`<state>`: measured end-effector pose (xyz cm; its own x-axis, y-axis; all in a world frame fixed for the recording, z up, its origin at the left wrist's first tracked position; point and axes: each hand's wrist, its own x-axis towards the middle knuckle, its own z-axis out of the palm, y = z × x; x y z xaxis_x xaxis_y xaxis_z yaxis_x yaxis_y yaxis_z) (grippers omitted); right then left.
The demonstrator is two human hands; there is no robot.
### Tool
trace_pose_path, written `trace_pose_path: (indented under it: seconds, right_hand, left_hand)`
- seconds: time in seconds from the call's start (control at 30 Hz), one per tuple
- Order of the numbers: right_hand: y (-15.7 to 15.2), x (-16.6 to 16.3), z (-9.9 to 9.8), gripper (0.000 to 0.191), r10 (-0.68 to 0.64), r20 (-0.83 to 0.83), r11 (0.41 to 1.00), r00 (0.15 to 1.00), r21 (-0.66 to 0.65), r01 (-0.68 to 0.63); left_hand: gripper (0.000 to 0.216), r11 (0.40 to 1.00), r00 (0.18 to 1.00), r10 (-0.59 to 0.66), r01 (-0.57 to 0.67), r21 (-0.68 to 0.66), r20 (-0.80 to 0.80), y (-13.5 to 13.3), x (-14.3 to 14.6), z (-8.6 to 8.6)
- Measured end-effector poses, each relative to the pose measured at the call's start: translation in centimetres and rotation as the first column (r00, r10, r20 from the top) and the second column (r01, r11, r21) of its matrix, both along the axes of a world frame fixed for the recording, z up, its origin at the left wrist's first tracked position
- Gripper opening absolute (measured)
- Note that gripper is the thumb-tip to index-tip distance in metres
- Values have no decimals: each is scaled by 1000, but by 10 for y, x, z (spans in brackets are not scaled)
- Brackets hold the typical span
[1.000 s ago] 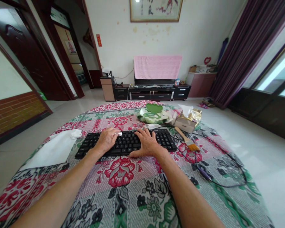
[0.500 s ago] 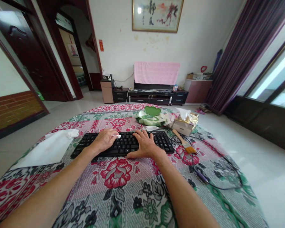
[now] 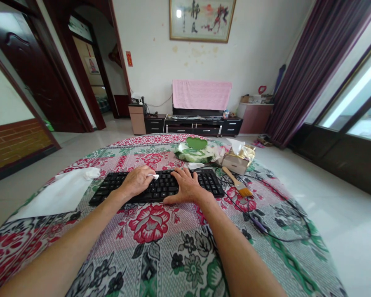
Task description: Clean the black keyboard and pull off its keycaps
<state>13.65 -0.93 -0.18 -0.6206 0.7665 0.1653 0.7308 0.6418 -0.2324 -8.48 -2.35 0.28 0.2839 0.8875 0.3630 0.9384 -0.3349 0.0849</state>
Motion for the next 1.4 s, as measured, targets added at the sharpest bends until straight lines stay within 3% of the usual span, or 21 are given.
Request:
trace_pose_path:
  seconds: [0.17, 0.23, 0.33, 0.43, 0.53, 0.67, 0.8, 0.87, 0.97, 1.1, 1.3, 1.4]
  right_hand:
    - [1, 1, -2, 105, 3, -13, 1000, 1000, -25, -3]
    - [2, 1, -3, 100, 1, -26, 1000, 1000, -27, -2]
    - [1, -3, -1, 85, -18, -79, 1000, 997, 21, 20]
    - [-2, -12, 3, 59, -25, -195, 988, 981, 145, 53]
    - [-6, -27, 6, 35, 66, -346, 973, 936, 232, 18]
    - [-9, -46, 6, 22, 189, -451, 967, 872, 239, -85]
    - [-2, -51, 8, 17, 120, -415, 982, 902, 186, -46]
    - [6, -50, 9, 18, 34, -378, 984, 925, 174, 34]
    - [17, -50, 10, 22, -70, -287, 976, 955, 179, 125]
    - [18, -58, 11, 27, -52, -146, 969, 988, 232, 85]
    - [10, -59, 21, 28, -37, -9, 980, 999, 196, 38]
    - [16, -45, 27, 28, -27, -29, 986, 999, 163, 31]
  left_hand:
    - [24, 996, 992, 71, -76, 40, 104, 0, 4, -1]
    - [24, 999, 994, 43, -45, 15, 104, -1, 5, 2]
    - [22, 999, 992, -31, 34, -26, 123, -1, 3, 7]
    - [22, 998, 985, -58, 62, -19, 164, -2, -2, 9]
    - [20, 996, 971, -91, 93, 1, 223, -5, -1, 9]
    - [35, 995, 943, -89, 96, -6, 320, -10, 5, 11]
    - [45, 992, 914, -97, 121, -36, 394, -11, 1, 15]
    - [46, 996, 931, -73, 88, -27, 359, -9, -7, 14]
    - [35, 1000, 985, 3, -5, 12, 175, -5, -20, 9]
    - [24, 996, 997, 67, -69, -56, -40, -4, -30, 2]
    - [24, 987, 993, 84, -94, -132, -85, -7, -30, 6]
    - [25, 983, 993, 89, -99, -152, -72, -7, -30, 8]
